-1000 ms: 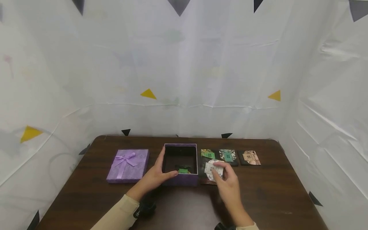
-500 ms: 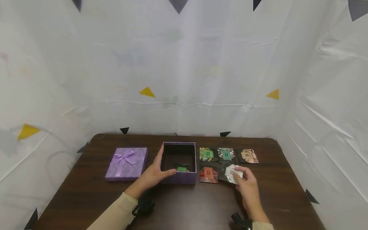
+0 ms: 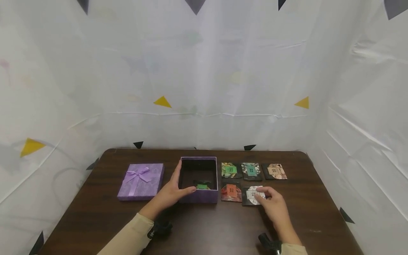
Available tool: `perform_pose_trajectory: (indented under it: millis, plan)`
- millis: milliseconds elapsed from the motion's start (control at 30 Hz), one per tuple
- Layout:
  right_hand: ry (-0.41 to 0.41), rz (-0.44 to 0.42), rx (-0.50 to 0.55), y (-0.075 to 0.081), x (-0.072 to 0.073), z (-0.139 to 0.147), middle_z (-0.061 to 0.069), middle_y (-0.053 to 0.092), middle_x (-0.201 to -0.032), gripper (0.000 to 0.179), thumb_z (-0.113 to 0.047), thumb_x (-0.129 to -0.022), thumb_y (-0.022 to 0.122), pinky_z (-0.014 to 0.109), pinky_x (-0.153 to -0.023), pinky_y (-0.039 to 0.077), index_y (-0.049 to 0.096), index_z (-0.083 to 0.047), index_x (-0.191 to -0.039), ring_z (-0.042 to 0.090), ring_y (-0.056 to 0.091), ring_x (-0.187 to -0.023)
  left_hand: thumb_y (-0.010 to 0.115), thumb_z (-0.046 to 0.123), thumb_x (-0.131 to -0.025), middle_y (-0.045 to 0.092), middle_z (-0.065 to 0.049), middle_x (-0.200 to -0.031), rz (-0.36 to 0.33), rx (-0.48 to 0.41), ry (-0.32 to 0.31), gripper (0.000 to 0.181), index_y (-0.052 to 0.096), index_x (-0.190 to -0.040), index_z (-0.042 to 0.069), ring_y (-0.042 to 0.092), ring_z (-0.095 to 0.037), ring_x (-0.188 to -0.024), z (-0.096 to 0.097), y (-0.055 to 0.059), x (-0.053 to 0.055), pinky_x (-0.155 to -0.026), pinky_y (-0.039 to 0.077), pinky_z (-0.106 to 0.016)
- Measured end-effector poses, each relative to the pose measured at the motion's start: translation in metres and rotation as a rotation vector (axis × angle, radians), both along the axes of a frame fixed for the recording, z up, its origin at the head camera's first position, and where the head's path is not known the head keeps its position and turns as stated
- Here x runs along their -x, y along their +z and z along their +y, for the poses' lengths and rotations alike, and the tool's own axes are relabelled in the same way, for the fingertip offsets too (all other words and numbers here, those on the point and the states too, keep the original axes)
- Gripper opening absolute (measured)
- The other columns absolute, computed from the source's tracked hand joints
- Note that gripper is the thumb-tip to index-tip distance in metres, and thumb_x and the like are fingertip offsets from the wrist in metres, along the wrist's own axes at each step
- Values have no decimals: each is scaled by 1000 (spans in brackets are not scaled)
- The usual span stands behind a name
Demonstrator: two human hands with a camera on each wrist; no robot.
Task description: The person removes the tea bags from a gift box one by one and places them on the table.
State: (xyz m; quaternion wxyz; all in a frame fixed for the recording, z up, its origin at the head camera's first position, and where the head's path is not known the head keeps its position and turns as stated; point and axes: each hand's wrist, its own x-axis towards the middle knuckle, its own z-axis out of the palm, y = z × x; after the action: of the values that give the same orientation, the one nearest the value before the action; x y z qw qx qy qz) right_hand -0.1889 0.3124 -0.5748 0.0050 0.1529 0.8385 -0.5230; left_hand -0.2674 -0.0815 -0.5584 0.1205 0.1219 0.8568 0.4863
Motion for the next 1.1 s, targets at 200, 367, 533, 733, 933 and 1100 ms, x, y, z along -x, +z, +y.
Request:
perform_pose_trajectory:
  millis: [200,367,533,733,933,1100]
  plan:
    - [67,-17,-136,2,2,0,19,58,-130,49,-29,-102,81,29,-69,43,71,-2,-141,21,48,-87,82,68,-88,3,-9,-186,-1,2,0,126,-11,-172,50,15,-48,-168,0,-1,0,-123,27,-80]
    - [87,26,-272,1,2,1,26,61,-127,52,-27,-97,86,33,-80,43,73,-1,-140,29,53,-102,81,73,-86,3,-7,-186,6,8,0,127,-11,-171,53,14,-46,-169,1,0,1,-124,26,-80]
    - [77,50,-405,-1,2,1,18,56,-103,52,-26,-95,86,37,-74,36,73,-3,-139,29,45,-95,80,75,-85,3,-7,-186,5,7,0,128,-12,-171,52,16,-48,-168,0,0,1,-124,26,-80]
    - [65,53,-472,-1,3,1,15,52,-96,54,-30,-98,83,36,-66,33,70,-7,-144,27,41,-86,81,75,-85,2,-7,-186,5,-6,0,129,-12,-171,51,16,-48,-168,0,0,0,-124,26,-80]
    - [63,45,-489,3,2,-2,14,48,-92,54,-30,-99,82,37,-65,32,69,-8,-146,26,39,-84,81,77,-83,2,-8,-186,5,-8,0,129,-11,-171,52,19,-50,-167,0,2,0,-124,27,-80]
    - [39,63,-450,0,2,0,10,47,-88,52,-32,-100,81,35,-64,32,69,-9,-145,24,41,-78,81,76,-83,2,-9,-186,6,0,-2,130,-11,-171,51,19,-50,-167,0,1,0,-124,27,-80]
